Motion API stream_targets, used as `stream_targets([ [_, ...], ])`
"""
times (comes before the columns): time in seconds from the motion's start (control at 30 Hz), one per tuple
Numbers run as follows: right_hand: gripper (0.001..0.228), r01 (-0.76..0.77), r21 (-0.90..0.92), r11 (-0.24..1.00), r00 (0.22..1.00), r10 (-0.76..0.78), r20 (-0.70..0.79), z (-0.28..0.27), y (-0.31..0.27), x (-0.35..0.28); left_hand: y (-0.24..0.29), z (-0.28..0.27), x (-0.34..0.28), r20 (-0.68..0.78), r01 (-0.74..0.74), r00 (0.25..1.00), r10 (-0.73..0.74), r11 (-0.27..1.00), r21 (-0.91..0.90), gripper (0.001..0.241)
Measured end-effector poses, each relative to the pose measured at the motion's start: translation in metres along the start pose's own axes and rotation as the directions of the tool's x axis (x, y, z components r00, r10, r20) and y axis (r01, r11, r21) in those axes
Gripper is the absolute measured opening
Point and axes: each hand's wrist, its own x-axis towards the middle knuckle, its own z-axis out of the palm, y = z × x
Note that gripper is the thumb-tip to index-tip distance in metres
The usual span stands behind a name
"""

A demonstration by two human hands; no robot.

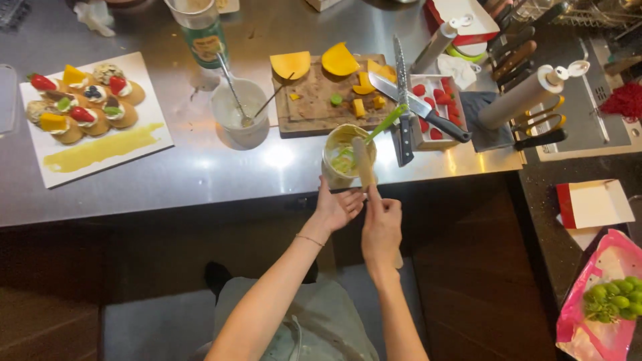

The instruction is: Apply yellow glaze and cream to decorate small fruit-topped pastries on a serving plate.

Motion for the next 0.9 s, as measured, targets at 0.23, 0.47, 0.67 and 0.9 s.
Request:
stream_targets([
  [0.23,0.055,0.16,-0.314,0.936,0.98,-0.114,0.161,0.01,-0.004,0.001,0.013,0.03,0.002,0.133,-0.039,0.99,0.049,0.996,-0.078,0.107],
  [0.47,0.041,0.198,-0.357,0.913,0.929,-0.058,0.365,-0.051,-0.004,0.005,0.011,0.026,0.01,0.123,-0.018,0.991,0.051,0.967,-0.255,0.106],
  [0.67,0.036,0.129,-0.242,0.962,0.869,0.008,0.495,-0.103,0.008,0.016,0.011,0.022,0.009,0.154,-0.096,0.981,0.121,0.982,-0.161,0.099],
  [0.9,0.042,-0.797,0.571,0.198,0.595,0.093,0.798,-0.115,0.022,0.024,0.01,-0.003,-0.022,0.095,-0.004,0.995,0.006,1.0,-0.022,0.08],
])
